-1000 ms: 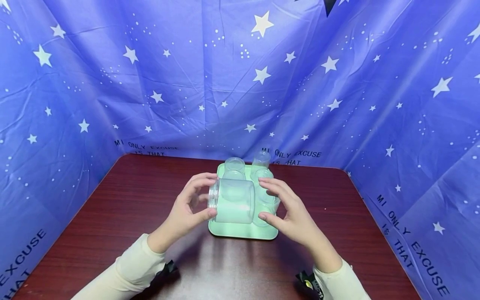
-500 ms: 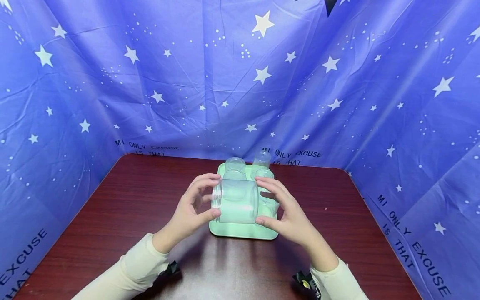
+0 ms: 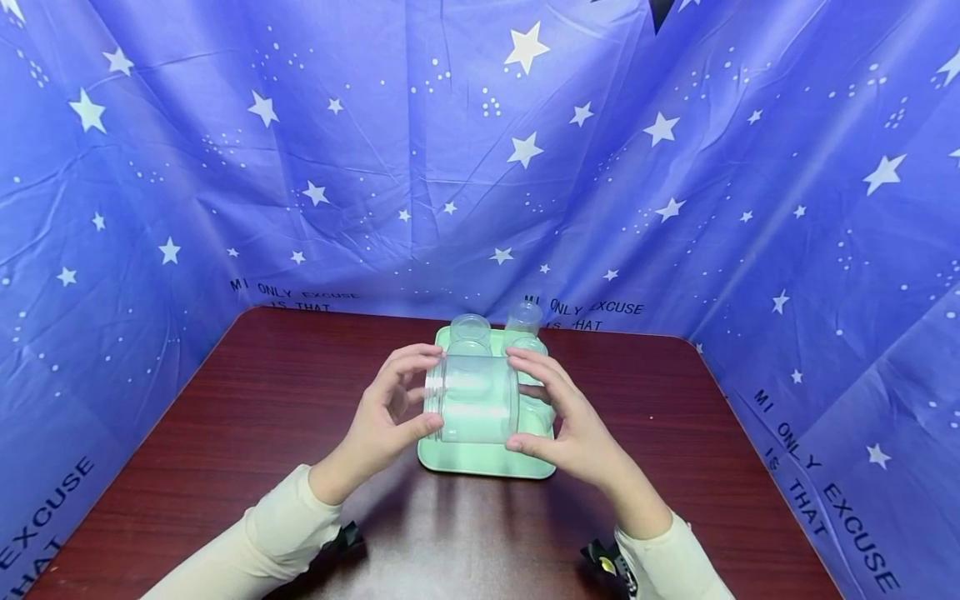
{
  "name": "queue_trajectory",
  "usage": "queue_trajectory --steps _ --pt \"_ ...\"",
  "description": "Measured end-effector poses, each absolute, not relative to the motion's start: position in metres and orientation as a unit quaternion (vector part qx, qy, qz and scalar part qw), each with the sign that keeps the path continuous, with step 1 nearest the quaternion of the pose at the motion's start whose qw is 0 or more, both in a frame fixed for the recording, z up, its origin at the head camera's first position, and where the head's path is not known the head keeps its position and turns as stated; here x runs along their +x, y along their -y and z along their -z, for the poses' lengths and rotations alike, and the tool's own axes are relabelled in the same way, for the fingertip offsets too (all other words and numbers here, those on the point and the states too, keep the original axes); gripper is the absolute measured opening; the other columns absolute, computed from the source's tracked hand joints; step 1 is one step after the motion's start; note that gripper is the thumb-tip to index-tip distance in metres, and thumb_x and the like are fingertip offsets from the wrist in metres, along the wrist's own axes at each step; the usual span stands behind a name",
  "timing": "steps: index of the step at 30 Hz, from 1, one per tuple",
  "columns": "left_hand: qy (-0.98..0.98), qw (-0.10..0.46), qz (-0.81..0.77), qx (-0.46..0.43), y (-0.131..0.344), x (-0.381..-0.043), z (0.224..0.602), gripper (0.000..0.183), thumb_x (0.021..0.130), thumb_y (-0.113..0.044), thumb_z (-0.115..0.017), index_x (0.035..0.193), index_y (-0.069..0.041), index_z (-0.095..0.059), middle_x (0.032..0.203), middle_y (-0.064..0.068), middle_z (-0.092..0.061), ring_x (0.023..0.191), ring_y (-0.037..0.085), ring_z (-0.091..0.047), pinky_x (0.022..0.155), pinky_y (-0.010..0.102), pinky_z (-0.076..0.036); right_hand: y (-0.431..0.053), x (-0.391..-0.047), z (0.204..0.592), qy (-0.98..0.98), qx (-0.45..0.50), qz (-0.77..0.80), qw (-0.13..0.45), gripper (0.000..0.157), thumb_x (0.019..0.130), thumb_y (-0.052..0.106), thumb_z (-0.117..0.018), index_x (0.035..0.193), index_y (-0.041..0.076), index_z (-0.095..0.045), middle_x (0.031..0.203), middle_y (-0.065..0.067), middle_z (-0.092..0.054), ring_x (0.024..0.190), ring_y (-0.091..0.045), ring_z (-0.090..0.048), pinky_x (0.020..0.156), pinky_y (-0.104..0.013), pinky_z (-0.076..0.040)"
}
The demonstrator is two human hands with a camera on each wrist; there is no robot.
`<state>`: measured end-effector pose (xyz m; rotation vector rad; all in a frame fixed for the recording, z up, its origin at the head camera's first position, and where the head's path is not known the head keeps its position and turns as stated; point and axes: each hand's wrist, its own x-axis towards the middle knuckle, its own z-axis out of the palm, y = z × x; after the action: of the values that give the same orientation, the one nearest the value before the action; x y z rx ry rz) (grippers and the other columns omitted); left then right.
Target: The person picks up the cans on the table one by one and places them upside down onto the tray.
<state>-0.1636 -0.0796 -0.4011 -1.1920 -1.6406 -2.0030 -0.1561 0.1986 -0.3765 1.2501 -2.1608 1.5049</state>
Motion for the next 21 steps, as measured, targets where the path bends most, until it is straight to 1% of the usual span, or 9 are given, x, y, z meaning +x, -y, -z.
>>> queue_trajectory --steps 5,7,14,17,21 --pt "0.567 0.139 0.703 -0.405 0.0796 -0.1615 0.3986 0.06 0.089 -0.012 -0.08 0.134 0.012 -0.048 0.146 0.027 -0.041 0.138 0.032 -0.048 0.099 0.046 -0.056 -0.1973 -0.1562 0.3753 0.739 0.427 -0.513 0.091 0.096 0.077 0.011 -0.091 0.155 0.002 -0.036 0.162 -0.018 -0.031 0.148 -0.027 -0.035 0.11 -0.035 -0.049" --pt "0.566 0.138 0.704 -0.405 0.0796 -0.1612 0.3985 0.06 0.089 -0.012 -0.08 0.134 0.012 -0.047 0.146 0.027 -0.041 0.138 0.031 -0.048 0.1 0.046 -0.056 -0.1968 -0.1559 0.3748 0.742 0.427 -0.51 0.086 0.097 0.077 0.013 -0.091 0.156 0.003 -0.035 0.163 -0.017 -0.03 0.148 -0.026 -0.034 0.11 -0.034 -0.049" --pt "0.565 0.13 0.708 -0.402 0.0804 -0.16 0.3983 0.061 0.09 -0.013 -0.08 0.135 0.011 -0.047 0.147 0.023 -0.042 0.138 0.03 -0.048 0.101 0.044 -0.055 -0.1951 -0.154 0.3719 0.759 0.421 -0.494 0.06 0.105 0.072 0.004 -0.093 0.157 0.008 -0.031 0.166 -0.009 -0.026 0.15 -0.024 -0.03 0.111 -0.04 -0.048" --pt "0.566 0.124 0.71 -0.399 0.0815 -0.16 0.3977 0.061 0.089 -0.013 -0.08 0.135 0.011 -0.047 0.147 0.022 -0.042 0.138 0.03 -0.048 0.101 0.043 -0.055 -0.1945 -0.1546 0.3721 0.758 0.424 -0.492 0.06 0.105 0.072 0.002 -0.093 0.157 0.008 -0.031 0.166 -0.01 -0.025 0.151 -0.024 -0.029 0.11 -0.04 -0.048" --pt "0.568 0.121 0.708 -0.402 0.083 -0.1612 0.398 0.061 0.09 -0.012 -0.08 0.135 0.01 -0.047 0.147 0.023 -0.042 0.139 0.03 -0.048 0.101 0.043 -0.055 -0.1931 -0.1565 0.3739 0.751 0.431 -0.494 0.074 0.106 0.069 0.0 -0.094 0.155 0.005 -0.033 0.165 -0.014 -0.027 0.15 -0.024 -0.03 0.11 -0.037 -0.049"
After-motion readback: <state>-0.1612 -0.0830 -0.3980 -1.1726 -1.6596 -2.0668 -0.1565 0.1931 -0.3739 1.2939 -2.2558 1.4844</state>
